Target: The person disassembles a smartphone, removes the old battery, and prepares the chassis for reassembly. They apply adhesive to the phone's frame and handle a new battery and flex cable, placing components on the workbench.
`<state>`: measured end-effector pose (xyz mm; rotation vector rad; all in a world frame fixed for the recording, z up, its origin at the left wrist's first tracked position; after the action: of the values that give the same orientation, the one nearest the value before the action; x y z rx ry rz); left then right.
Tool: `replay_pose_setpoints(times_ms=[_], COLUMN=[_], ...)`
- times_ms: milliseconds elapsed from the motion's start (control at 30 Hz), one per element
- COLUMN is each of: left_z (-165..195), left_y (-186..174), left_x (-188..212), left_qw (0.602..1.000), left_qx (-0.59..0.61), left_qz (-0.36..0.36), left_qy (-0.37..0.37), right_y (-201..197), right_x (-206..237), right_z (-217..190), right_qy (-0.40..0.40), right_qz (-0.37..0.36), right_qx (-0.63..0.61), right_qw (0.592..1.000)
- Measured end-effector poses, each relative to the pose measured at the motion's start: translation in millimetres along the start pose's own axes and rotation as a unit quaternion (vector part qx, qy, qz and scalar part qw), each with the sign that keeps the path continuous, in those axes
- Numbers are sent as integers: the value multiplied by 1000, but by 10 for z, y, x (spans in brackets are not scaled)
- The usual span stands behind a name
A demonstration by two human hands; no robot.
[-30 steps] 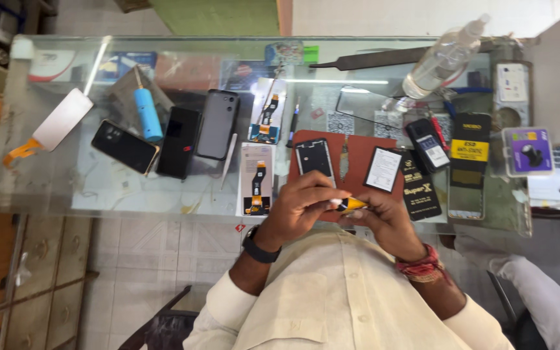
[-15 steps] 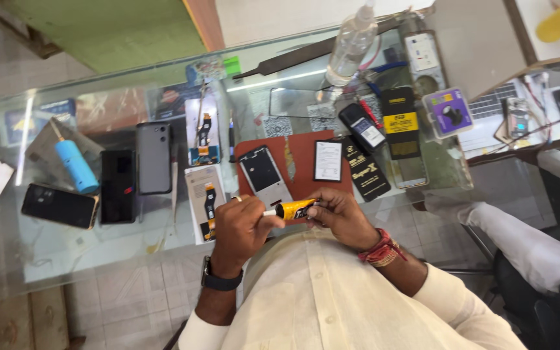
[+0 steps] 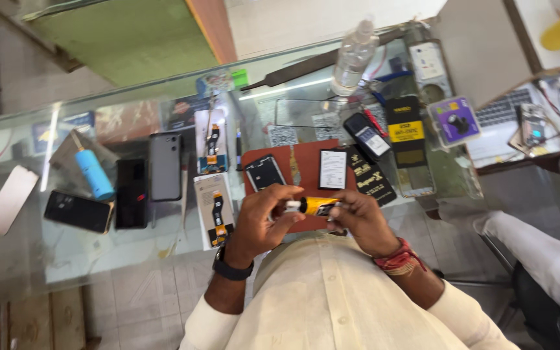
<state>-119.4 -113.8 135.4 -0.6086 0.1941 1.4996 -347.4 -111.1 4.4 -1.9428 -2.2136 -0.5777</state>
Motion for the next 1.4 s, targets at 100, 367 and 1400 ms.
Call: replay_pose_setpoints(times_ms=[100,367,1400], left_z=[-16,-121,-1101], left_y=[18,-38,304], left_x=[-35,-16,-640], left_qw=[999,998,945], left_qx=[-13,-14,-325], left_qz=[8,-3,6], left_qy=[34,-56,14], right_y=[-65,-63,-378], right_x=[-46,-75,-65], right_z=[22,19,-85], right_qy=[-11,0,-23], right_qz=[4,-22,73], right_qx=[-12,-44,-222], right_qw=[1000,999,972])
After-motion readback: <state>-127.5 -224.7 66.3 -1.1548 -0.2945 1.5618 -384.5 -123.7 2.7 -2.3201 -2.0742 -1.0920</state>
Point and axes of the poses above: each hand's wrist, its own x-axis away from the middle knuckle, its own y-axis out of the palm, z = x × y, the point moved 4 cm from there along -x, towards the middle knuckle, and after that the axes turned 12 degrees about z, right-handed, at the moved point
